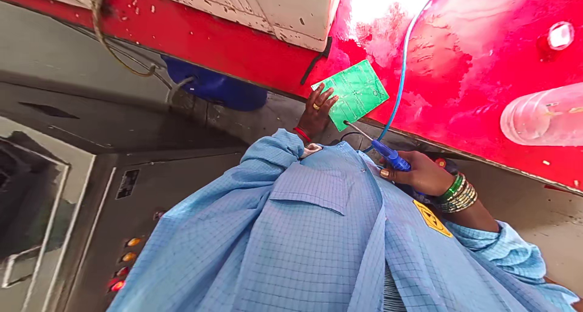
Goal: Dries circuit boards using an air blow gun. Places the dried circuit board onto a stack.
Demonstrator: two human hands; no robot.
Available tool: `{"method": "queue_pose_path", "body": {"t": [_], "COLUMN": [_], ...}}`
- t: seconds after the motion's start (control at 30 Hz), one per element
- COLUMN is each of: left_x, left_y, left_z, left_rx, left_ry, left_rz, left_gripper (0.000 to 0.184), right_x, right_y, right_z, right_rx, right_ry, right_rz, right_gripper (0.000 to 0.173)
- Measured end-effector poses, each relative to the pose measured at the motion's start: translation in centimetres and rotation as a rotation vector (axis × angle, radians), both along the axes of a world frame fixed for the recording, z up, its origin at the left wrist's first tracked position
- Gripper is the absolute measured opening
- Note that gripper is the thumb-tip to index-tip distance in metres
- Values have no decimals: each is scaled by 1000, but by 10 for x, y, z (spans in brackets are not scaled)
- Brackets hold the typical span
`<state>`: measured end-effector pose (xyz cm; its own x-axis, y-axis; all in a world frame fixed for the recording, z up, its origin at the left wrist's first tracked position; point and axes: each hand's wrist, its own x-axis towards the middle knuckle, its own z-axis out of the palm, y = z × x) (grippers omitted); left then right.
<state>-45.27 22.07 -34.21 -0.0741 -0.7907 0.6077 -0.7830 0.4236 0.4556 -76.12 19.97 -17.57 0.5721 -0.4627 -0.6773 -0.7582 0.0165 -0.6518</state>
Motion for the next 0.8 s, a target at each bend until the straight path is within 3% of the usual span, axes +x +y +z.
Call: {"method": "queue_pose_path", "body": {"t": [0.37, 0.63, 0.8], "left_x": [3, 3, 2], "left_y": [2, 4, 5], "left_z": [-6, -14, -12], "left_rx": [-20, -47, -47], "left_ry": [22, 46, 11], "left_rz": [-7, -14, 8], "left_gripper": [37, 36, 30], "right_x": [30, 23, 36], "right_y": [-17, -50, -38], "right_z": [-7, -24, -18], "right_rx": [-28, -78, -63], "right_ry": [-59, -83, -140], "right_rz": [19, -172, -114], "right_gripper": [40, 21, 24]}}
